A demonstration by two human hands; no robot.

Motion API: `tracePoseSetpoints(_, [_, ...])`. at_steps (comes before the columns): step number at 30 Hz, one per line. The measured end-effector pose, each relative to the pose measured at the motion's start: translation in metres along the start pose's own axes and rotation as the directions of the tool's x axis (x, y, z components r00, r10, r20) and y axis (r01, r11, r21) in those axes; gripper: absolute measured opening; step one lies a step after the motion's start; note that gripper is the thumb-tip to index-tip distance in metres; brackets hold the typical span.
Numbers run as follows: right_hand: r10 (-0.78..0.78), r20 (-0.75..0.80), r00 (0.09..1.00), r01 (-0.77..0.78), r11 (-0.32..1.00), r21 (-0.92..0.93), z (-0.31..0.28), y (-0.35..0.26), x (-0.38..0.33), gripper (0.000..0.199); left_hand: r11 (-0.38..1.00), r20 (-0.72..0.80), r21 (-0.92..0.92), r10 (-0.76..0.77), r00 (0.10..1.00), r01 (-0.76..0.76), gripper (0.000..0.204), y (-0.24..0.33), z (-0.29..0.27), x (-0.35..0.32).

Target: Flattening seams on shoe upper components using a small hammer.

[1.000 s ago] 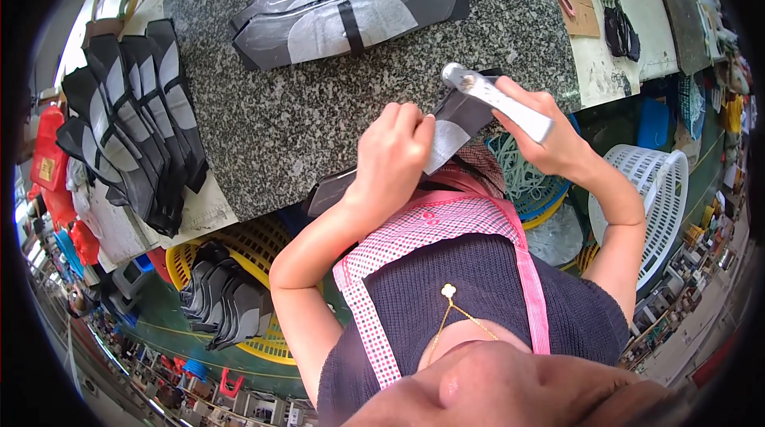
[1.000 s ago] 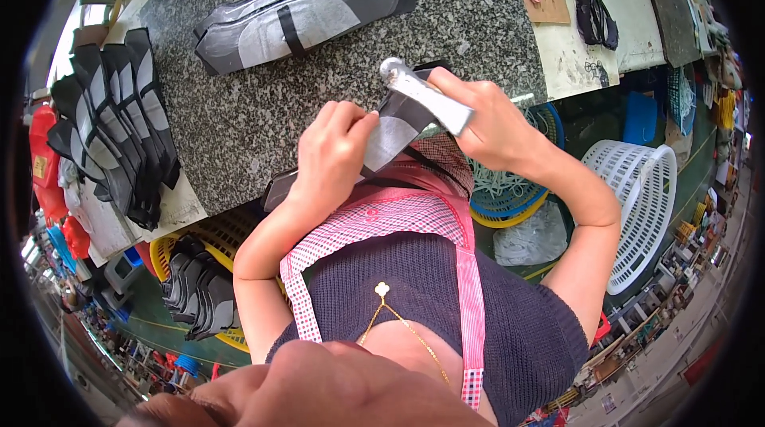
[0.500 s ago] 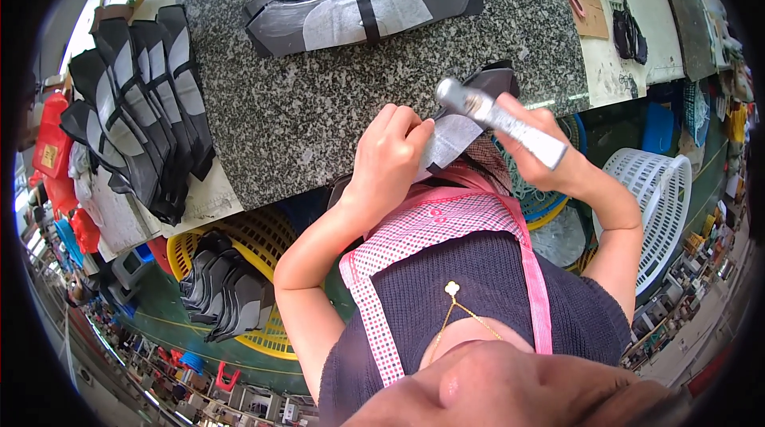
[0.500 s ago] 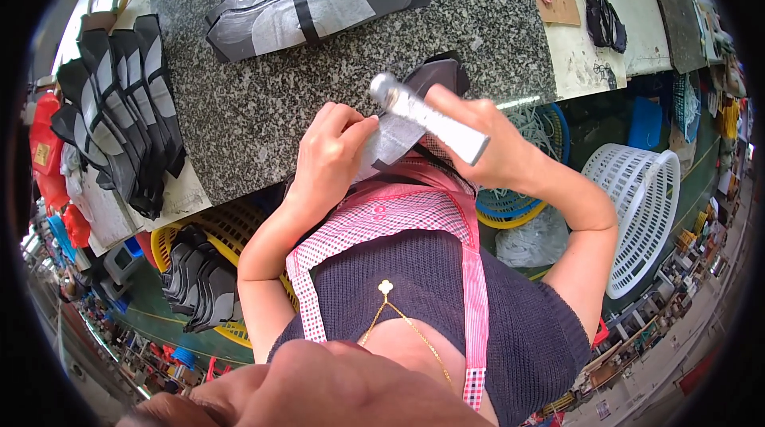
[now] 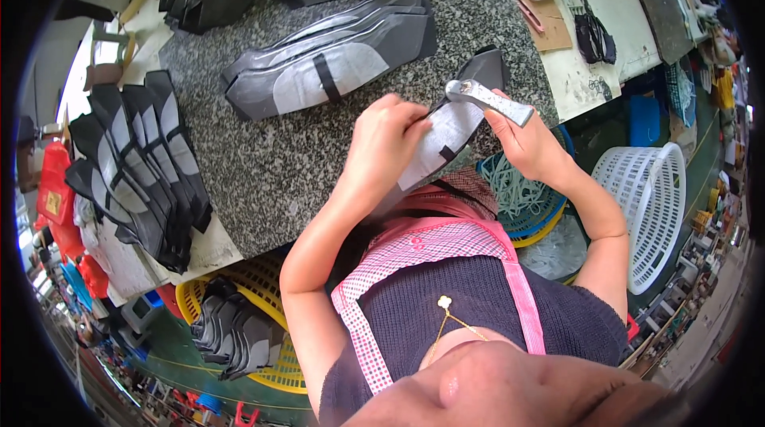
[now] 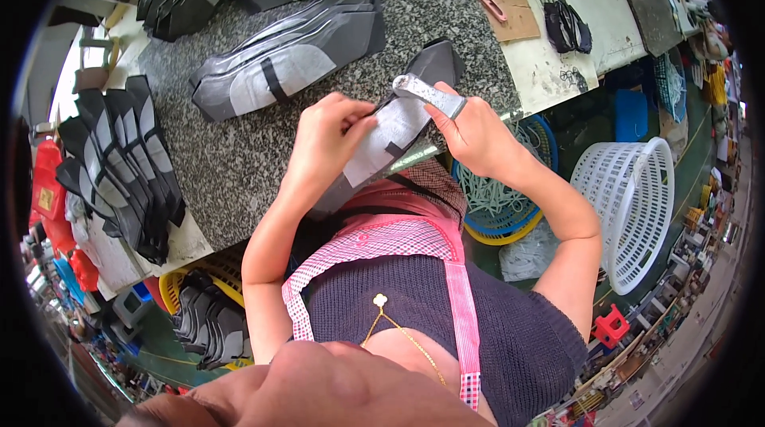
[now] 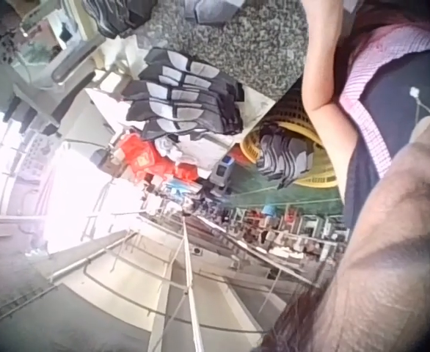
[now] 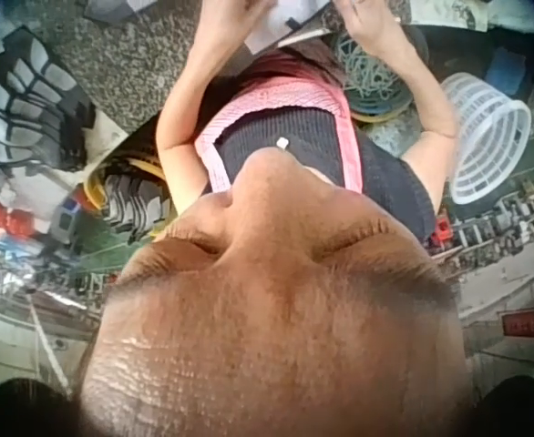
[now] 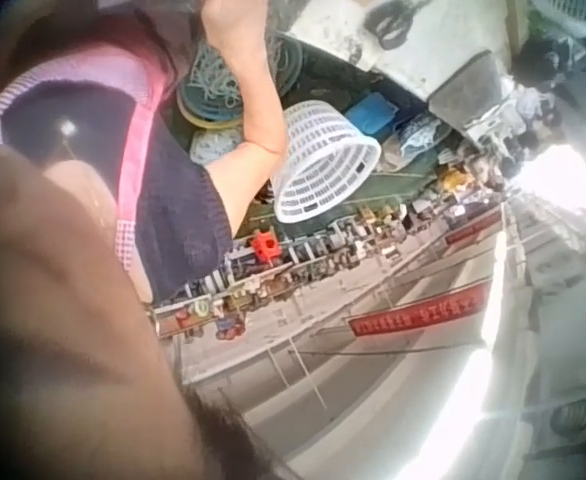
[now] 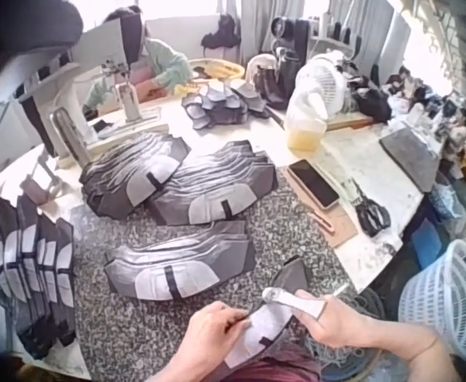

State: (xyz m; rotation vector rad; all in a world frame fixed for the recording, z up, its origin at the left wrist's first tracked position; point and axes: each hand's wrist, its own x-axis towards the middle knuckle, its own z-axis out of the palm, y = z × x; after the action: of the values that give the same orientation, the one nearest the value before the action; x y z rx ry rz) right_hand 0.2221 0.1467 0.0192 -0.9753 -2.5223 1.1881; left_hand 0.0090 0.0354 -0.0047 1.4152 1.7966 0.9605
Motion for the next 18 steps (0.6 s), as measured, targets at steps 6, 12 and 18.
tracePoseSetpoints(6, [0.066, 0.071, 0.995, -0.075, 0.989, 0.128, -0.030, -0.026, 0.015, 0.019, 0.959, -0.128, 0.194, 0.235, 0.963, -0.208, 0.016, -0.002, 0.012, -0.019])
tracePoseSetpoints(12, [-0.038, 0.262, 0.964, 0.035, 0.999, 0.015, -0.015, -0.007, 0.010, 0.015, 0.860, -0.050, 0.405, 0.360, 0.932, -0.310, 0.026, 0.001, 0.015, -0.025])
tracePoseSetpoints(18, [0.025, 0.299, 0.954, -0.064, 0.990, 0.123, -0.014, -0.032, 0.007, 0.022, 0.895, -0.179, 0.370, 0.333, 0.926, -0.250, 0.018, -0.004, 0.014, -0.027])
